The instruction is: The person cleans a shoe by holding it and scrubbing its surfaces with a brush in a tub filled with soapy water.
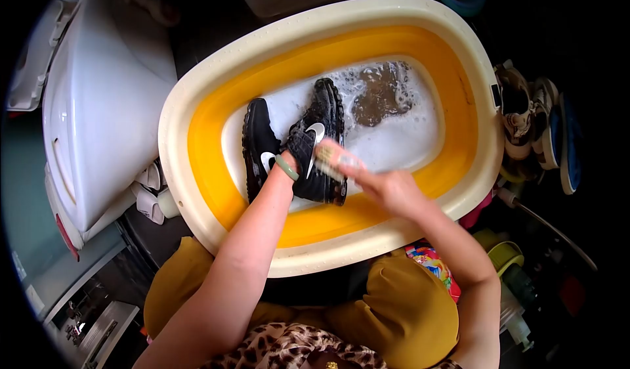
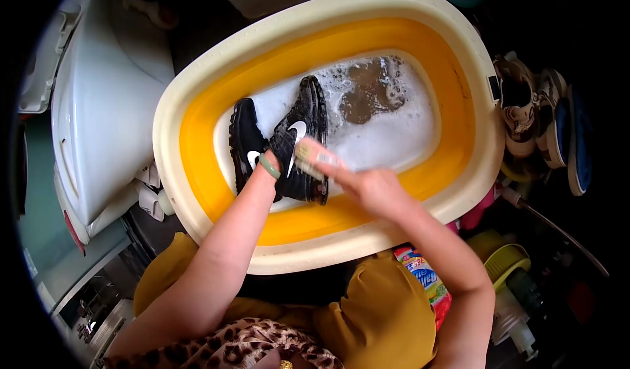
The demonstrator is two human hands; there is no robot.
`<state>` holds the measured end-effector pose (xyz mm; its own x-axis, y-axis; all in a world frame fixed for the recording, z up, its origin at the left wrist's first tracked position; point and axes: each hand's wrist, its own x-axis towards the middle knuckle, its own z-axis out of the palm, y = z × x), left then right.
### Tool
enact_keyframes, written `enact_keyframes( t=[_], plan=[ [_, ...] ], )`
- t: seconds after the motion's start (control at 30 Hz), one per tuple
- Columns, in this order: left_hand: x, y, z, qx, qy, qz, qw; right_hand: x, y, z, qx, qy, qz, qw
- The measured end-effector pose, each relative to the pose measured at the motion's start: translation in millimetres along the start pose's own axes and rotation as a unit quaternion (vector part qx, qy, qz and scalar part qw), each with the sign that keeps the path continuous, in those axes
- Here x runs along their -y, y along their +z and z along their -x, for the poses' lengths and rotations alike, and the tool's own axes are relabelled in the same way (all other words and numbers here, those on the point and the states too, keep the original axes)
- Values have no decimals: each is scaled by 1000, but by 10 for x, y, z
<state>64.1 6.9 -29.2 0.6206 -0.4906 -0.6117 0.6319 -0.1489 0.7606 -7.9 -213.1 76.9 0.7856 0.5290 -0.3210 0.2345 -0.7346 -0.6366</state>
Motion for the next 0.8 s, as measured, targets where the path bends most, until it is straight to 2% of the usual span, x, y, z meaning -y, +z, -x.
enact_keyframes(
  t=[0.03, 0.1, 0.17, 0.23, 0.3, 0.33, 0.4, 0.43, 0.5, 0.53, 0.57, 0.6, 0.63, 0.7, 0.77, 0.8],
  plan=[
    [-5, -15, 18, -4, 2, 1, 1000, -188, 47, -222, 15, 18, 34, 999],
    [-7, -12, 9, -10, 3, 11, 1000, -374, -122, -791, -70, 41, 110, 991],
    [-31, -20, -3, -14, 8, 22, 1000, -427, -299, -1137, -116, 79, 53, 989],
    [-39, -18, -9, -12, 17, 26, 999, -488, -65, -894, -123, 50, 10, 991],
    [-23, -48, 2, -16, 28, 38, 999, -345, 149, -345, -125, 69, -45, 989],
    [-12, -59, 8, -19, 34, 43, 998, -200, 130, -90, -91, 65, -52, 992],
    [32, -63, 21, -24, 36, 58, 997, -19, 218, 227, -99, -8, -46, 994],
    [23, -49, 21, -25, 38, 63, 997, 17, 203, 212, -93, -9, -49, 994],
    [20, -35, 4, -27, 43, 76, 996, 165, 85, -1, 28, -24, 15, 999],
    [8, -17, -2, -29, 43, 80, 995, 34, 160, -225, -6, -32, 40, 999],
    [-12, -19, -2, -28, 47, 79, 995, -134, 197, -499, -11, 13, 90, 996],
    [-19, -12, -18, -29, 48, 86, 995, -155, 53, -792, -71, -8, 21, 997],
    [-21, -5, -20, -31, 50, 95, 994, -133, -65, -964, -72, 17, 28, 997],
    [-25, -30, -24, -33, 50, 108, 992, -53, -14, -940, -64, 36, -51, 996],
    [9, -33, 21, -33, 54, 112, 992, 97, 279, -513, -24, 14, -120, 992],
    [28, -30, 35, -35, 57, 123, 990, 250, 308, -282, 22, 34, -138, 990]
  ],
)
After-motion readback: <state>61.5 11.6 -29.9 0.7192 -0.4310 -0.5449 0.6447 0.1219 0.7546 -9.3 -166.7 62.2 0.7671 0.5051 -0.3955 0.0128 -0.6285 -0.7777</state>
